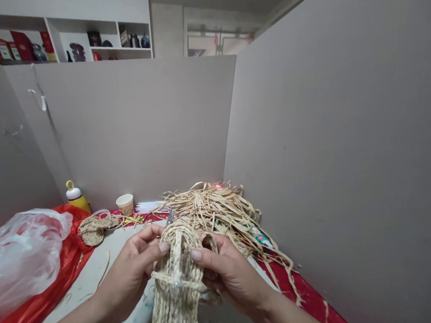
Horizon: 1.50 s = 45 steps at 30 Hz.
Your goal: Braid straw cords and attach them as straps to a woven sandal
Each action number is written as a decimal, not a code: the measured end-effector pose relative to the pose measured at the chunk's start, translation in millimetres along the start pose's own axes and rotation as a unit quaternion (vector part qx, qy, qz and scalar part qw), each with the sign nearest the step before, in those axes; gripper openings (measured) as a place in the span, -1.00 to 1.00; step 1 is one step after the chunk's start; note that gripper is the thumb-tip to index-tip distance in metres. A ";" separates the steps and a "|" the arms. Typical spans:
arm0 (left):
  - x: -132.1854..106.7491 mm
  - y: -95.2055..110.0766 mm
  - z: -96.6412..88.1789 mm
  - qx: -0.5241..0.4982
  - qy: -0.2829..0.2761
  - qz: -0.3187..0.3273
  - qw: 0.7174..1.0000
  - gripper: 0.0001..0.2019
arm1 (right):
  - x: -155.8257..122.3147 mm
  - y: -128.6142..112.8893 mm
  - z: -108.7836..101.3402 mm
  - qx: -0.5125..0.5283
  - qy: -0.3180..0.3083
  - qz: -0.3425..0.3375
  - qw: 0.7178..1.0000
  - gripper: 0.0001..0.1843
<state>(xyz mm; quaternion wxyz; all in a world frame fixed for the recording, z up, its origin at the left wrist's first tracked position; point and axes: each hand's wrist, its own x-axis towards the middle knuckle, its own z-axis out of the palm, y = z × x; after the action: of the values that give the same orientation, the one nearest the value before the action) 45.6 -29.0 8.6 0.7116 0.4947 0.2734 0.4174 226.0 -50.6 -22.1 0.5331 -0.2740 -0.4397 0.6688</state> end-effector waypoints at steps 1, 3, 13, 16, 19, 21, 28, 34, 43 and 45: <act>-0.6 0.2 0.1 -0.004 -0.006 -0.001 1.000 -0.84 | -0.1 0.1 0.8 0.004 0.002 0.007 1.000 -0.63; -1.9 0.6 0.7 0.002 -0.022 -0.003 1.000 -0.81 | -0.2 0.6 2.8 0.009 0.010 0.016 1.000 -0.62; -3.4 -1.6 0.4 0.083 0.011 0.025 0.996 -0.73 | -7.3 -2.8 6.9 -0.201 0.158 -0.187 0.948 -0.77; -2.7 -0.3 0.6 0.088 0.018 0.017 0.996 -0.73 | -10.3 -5.6 9.9 -0.362 0.160 -0.292 0.871 -0.93; -2.6 0.1 1.3 0.090 0.017 0.008 0.996 -0.72 | -10.6 -5.4 11.0 -0.453 0.122 -0.341 0.815 -0.90; -2.8 -0.3 1.5 0.090 0.022 0.006 0.996 -0.73 | -10.5 -4.6 10.9 -0.476 0.112 -0.341 0.803 -0.88; -2.5 -4.7 1.0 0.074 0.049 0.016 0.996 -0.71 | -12.6 -5.8 11.7 -0.458 0.079 -0.298 0.834 -0.91; -1.6 -6.2 0.6 0.066 0.062 0.026 0.996 -0.67 | -13.4 -1.4 8.9 -0.435 0.068 -0.323 0.838 -0.86; -1.2 -7.8 -2.2 0.078 0.056 0.021 0.995 -0.70 | -15.9 7.5 2.5 -0.449 0.018 -0.379 0.809 -0.50; -0.7 -9.7 -4.2 0.068 0.043 0.028 0.996 -0.71 | -16.6 11.3 1.1 -0.445 0.031 -0.388 0.807 -0.51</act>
<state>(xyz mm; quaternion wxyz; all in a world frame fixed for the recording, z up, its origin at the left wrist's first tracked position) 45.1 -29.1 -2.0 0.6517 0.5313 0.3176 0.4384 224.4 -67.3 -33.2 0.5811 -0.3082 -0.7421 0.1286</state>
